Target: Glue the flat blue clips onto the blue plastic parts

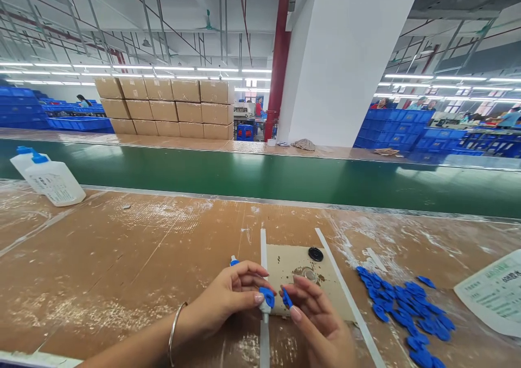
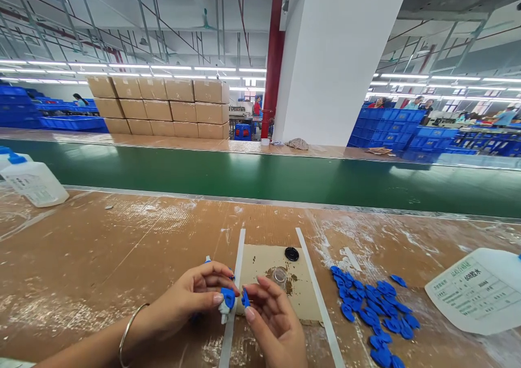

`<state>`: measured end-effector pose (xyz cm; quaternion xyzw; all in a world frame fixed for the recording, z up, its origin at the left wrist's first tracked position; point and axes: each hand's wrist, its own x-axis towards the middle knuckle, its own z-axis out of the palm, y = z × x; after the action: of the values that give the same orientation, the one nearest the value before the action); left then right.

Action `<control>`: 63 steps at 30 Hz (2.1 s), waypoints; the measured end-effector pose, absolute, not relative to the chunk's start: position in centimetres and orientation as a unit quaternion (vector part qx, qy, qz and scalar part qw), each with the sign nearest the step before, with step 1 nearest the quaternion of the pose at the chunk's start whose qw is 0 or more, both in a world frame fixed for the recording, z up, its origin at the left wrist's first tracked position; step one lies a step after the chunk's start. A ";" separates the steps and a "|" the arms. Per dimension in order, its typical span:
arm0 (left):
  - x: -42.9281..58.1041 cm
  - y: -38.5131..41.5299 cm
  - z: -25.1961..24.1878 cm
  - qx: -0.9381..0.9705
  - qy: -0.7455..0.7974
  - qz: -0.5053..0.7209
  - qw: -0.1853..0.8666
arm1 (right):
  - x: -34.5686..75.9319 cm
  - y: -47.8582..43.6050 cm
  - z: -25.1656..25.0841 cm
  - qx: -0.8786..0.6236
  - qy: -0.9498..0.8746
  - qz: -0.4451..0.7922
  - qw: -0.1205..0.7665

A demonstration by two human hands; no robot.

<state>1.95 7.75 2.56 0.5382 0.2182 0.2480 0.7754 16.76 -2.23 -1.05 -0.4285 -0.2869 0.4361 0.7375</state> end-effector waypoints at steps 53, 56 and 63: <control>1.7 10.7 2.6 0.947 0.236 0.182 0.122 | 30.2 -7.2 -3.0 -0.650 -0.642 -0.173 0.367; 1.5 10.2 3.5 0.929 0.242 0.215 0.180 | 30.6 -7.0 -3.3 -0.595 -0.710 -0.217 0.308; 1.5 9.2 4.3 0.802 0.298 0.223 0.467 | 31.4 -7.0 -5.1 -0.597 -0.735 -0.211 0.242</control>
<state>1.48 9.24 4.29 0.8020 0.2976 0.2232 0.4674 31.37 -7.01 -5.09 -0.5974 -0.7348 -0.2107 0.2425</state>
